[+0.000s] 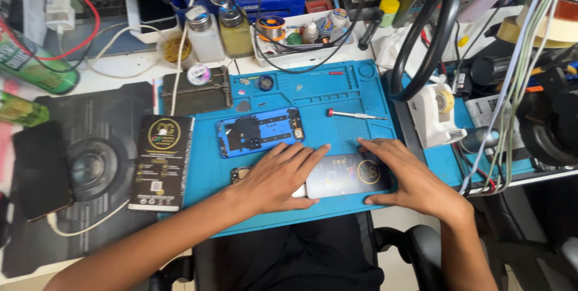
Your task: The person works at a repair bench on a disassembled smartphone. They use a screwdriver on the phone's internals, position a new battery with an attached flex cable into the phone body, and press a new display panel into place, aligning and pressing it down by hand.
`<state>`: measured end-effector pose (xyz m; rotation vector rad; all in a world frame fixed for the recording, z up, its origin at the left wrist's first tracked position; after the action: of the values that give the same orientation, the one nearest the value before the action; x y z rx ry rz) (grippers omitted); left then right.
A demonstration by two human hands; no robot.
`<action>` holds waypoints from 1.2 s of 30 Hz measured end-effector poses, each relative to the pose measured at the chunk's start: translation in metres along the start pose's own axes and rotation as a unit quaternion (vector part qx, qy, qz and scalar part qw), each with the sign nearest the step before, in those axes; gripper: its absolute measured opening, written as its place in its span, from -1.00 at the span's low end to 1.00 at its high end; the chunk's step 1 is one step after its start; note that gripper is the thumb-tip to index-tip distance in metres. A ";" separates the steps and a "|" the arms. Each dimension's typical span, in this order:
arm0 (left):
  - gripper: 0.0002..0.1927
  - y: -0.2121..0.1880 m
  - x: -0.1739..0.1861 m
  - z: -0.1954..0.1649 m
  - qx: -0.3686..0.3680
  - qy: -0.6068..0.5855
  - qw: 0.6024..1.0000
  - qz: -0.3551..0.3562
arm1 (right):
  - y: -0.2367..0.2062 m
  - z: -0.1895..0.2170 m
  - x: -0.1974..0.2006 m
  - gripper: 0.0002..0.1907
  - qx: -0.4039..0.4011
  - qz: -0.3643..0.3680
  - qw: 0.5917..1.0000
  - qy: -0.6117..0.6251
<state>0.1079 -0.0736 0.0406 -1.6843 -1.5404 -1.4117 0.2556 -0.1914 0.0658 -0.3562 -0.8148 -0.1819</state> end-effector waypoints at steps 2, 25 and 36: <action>0.05 -0.002 0.001 -0.001 -0.006 0.001 1.000 -0.011 | 0.000 0.004 -0.002 0.11 -0.010 -0.006 1.000 -0.009; 0.02 -0.005 -0.006 0.014 0.035 0.017 0.998 -0.039 | -0.055 0.106 0.053 -0.18 0.276 0.067 0.882 0.376; -0.01 0.008 -0.004 0.008 0.033 0.007 0.999 -0.031 | -0.065 0.105 0.071 -0.22 0.396 0.009 0.777 0.490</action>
<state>0.1187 -0.0705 0.0358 -1.5987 -1.6258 -1.3844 0.2134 -0.2133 0.2006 0.5312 0.2055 0.0230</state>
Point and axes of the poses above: each hand's wrist, its own y-axis towards the middle knuckle, its own x-axis out of the back of the hand, z = x × y, the point moved 8 cm from there along y, towards the middle knuckle, and after that the axes turned 13 degrees about -x, right-handed, at the moved point
